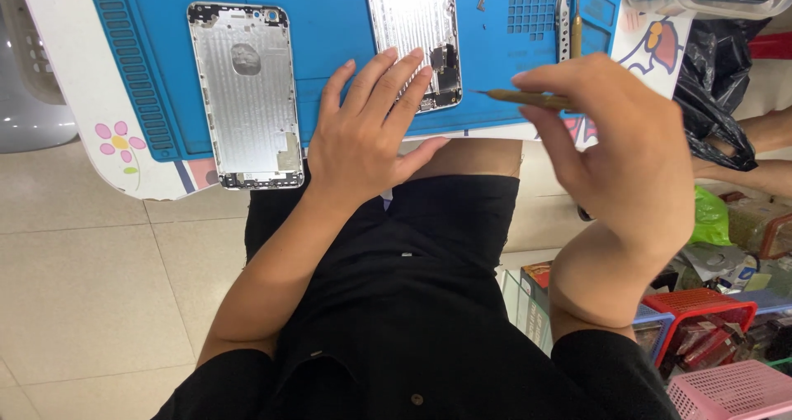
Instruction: The recorder is seen disassembling or repairing internal components of a mobile phone.
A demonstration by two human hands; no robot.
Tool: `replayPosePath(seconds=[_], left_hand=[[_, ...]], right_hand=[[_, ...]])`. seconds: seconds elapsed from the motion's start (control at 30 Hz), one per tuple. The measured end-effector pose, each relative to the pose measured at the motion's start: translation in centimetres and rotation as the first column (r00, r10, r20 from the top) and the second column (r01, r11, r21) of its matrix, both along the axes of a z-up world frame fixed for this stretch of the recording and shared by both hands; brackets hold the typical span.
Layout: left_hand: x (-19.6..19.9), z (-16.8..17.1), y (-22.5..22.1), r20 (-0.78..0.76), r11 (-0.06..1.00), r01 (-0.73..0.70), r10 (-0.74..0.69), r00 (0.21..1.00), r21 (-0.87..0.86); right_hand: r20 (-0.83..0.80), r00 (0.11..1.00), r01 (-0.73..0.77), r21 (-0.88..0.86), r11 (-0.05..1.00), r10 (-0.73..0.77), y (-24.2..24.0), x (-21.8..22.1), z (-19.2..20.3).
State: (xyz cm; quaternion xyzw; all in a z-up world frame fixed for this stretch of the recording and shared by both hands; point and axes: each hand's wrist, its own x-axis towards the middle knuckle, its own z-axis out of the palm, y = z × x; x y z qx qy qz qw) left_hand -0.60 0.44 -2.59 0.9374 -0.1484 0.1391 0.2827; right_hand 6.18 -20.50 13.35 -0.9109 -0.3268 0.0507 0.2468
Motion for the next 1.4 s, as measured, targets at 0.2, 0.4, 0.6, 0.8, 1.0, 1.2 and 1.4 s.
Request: replayPosePath(seconds=[0.2,0.4,0.6,0.8,1.0,1.2,1.4], left_hand=[[0.1,0.0,-0.2,-0.013,1.0,-0.003,0.003,1.0,0.008],[0.2,0.9,-0.6,-0.078,0.997,-0.033,0.027,0.997,-0.076],[2.4,2.3,-3.6,-0.117,0.987,-0.077,0.061,0.991,-0.139],[4.6,1.9,-5.5,-0.159,0.993,-0.064,0.047,0.986,-0.104],[4.6,1.9,-5.6,-0.17,0.996,-0.063,0.051,0.984,-0.07],[4.5,1.4,-5.6,-0.162,0.999,-0.051,0.049,0.986,-0.01],[4.6,1.5,-5.5,-0.195,0.998,-0.056,0.048,0.98,-0.038]], right_hand=[[-0.098,0.983,0.174,0.23,0.957,-0.155,-3.8,-0.4,-5.0],[-0.261,0.916,0.396,0.464,0.792,-0.305,-4.9,-0.4,-9.7],[-0.181,0.87,0.488,0.453,0.746,-0.459,-5.3,-0.5,-13.2],[-0.161,0.843,0.526,0.449,0.723,-0.514,-4.4,0.3,-13.6],[-0.113,0.847,0.514,0.421,0.747,-0.519,-4.9,0.5,-14.1],[-0.127,0.857,0.504,0.414,0.758,-0.499,-5.3,0.4,-14.2],[-0.186,0.829,0.529,0.567,0.631,-0.527,-6.2,-0.4,-16.1]])
